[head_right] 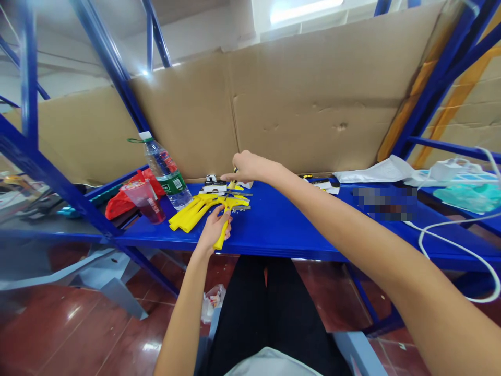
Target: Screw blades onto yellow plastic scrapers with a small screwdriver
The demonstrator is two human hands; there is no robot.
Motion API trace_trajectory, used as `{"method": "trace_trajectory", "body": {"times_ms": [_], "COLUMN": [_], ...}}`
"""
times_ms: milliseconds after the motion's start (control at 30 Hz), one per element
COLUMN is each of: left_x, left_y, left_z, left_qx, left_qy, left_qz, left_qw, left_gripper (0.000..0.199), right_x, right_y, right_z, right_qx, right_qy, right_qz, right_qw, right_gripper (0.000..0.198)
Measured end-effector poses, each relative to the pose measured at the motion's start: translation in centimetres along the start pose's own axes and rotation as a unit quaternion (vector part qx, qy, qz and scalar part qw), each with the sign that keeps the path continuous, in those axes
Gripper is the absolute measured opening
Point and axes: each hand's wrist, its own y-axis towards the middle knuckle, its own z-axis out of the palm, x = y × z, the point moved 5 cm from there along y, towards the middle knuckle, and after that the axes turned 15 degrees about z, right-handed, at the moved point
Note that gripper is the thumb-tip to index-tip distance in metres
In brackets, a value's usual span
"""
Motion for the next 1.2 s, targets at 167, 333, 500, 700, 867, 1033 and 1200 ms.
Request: {"method": "trace_trajectory", "body": {"times_ms": [167,333,500,700,867,1033,1200], "left_x": [0.2,0.2,0.4,0.2,0.2,0.3,0.2], "left_y": [-0.1,0.0,0.0,0.0,0.1,0.1,0.1], "left_z": [-0.1,-0.2,-0.2,-0.2,-0.2,-0.2,-0.1], "left_qx": [0.0,0.0,0.001,-0.002,0.002,0.002,0.005], "left_qy": [-0.002,-0.007,-0.007,0.004,0.006,0.003,0.004], "left_qz": [0.003,0.004,-0.001,-0.004,0.001,-0.004,-0.004], "left_qw": [1.0,1.0,1.0,1.0,1.0,1.0,1.0], "left_gripper": [0.055,0.05,0.052,0.052,0.054,0.054,0.053], "right_x": [0.7,0.7,1.5,1.6,2.4,2.8,3.3], "right_y": [-0.2,0.0,-0.1,0.3,0.4,0.4,0.2], "right_z": [-0.3,-0.4,-0.2,-0.3,-0.1,-0.2,-0.7], "right_qx": [0.015,-0.015,0.016,0.011,-0.012,-0.02,0.011], "right_qy": [0.039,0.028,0.056,0.026,-0.008,-0.054,-0.027], "right_qz": [-0.06,-0.025,-0.075,-0.06,-0.045,-0.031,-0.067], "right_qw": [0.997,0.999,0.995,0.998,0.999,0.998,0.997], "right_gripper": [0.025,0.032,0.019,0.018,0.034,0.026,0.035]}}
